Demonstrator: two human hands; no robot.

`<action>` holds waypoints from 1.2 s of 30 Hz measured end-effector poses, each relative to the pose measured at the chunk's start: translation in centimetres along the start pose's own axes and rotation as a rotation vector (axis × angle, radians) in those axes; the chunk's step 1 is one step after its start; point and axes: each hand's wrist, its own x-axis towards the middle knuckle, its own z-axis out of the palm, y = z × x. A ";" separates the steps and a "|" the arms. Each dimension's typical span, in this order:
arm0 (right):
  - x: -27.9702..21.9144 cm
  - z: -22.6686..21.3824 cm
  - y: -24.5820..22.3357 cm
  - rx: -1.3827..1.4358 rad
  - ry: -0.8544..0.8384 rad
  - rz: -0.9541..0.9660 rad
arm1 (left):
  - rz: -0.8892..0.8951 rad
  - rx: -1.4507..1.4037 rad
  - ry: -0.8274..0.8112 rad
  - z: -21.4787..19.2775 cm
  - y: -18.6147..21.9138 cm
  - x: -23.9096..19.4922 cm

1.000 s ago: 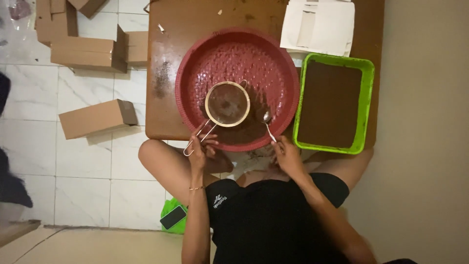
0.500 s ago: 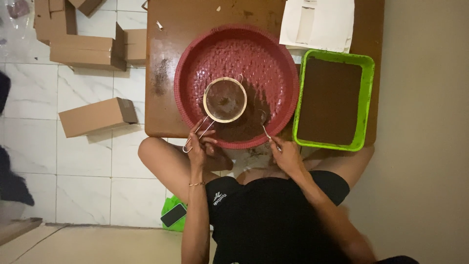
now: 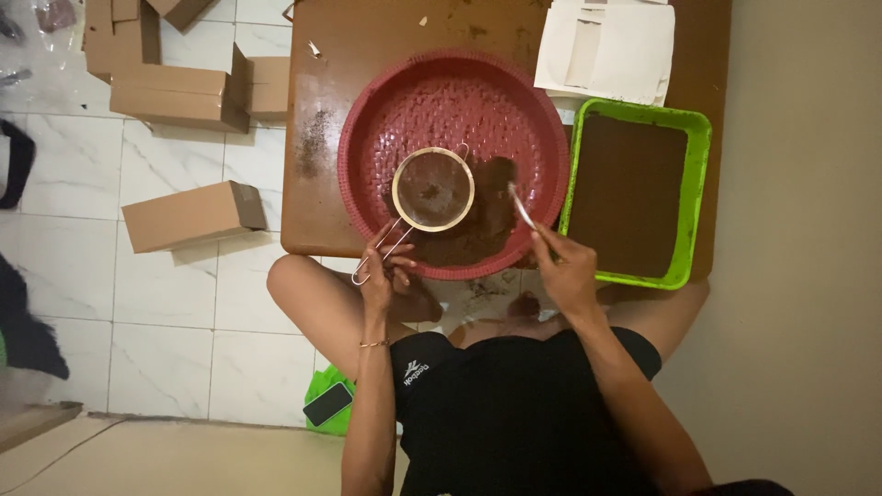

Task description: The person sits on the floor and uses a spoon to scoop a brown powder from a red bowl into a metal sieve. They then shake the sieve over a green rectangular tray to sift the powder, repeating the scooping and sifting process multiple times.

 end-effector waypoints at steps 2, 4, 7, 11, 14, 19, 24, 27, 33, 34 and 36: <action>0.2 2.2 2.7 -0.052 -0.015 -0.174 | 0.005 0.017 -0.007 0.1 0.3 -0.1; 0.5 4.7 4.8 -0.105 -0.030 -0.350 | 0.011 0.034 -0.013 0.0 0.2 -0.2; 0.7 7.0 5.5 -0.093 -0.081 -0.391 | 0.007 0.033 -0.026 -0.1 -0.1 -0.2; 1.3 5.3 0.9 0.039 -0.034 -0.365 | -0.004 0.044 -0.016 -0.2 0.0 0.0; 1.4 3.8 0.0 0.099 0.015 -0.258 | -0.028 0.028 0.006 -0.4 -0.6 -0.2; 3.0 3.2 2.5 0.123 0.076 -0.123 | -0.051 -0.046 0.067 -0.3 -0.2 0.0; 6.3 4.0 3.8 0.060 -0.046 -0.164 | -0.088 -0.130 0.174 -1.6 -2.2 0.2; 9.2 5.7 7.4 -0.125 -0.130 -0.265 | -0.101 -0.114 0.194 -0.1 -0.2 0.1; 9.1 6.0 6.1 -0.437 -0.442 0.013 | -0.129 -0.100 0.238 1.1 1.3 -0.5; 8.6 4.2 3.5 -0.437 -0.443 0.014 | -0.130 -0.101 0.239 0.9 0.9 -0.3; 7.1 0.8 -1.6 -0.419 -0.558 0.023 | -0.118 -0.085 0.212 0.2 0.0 -0.4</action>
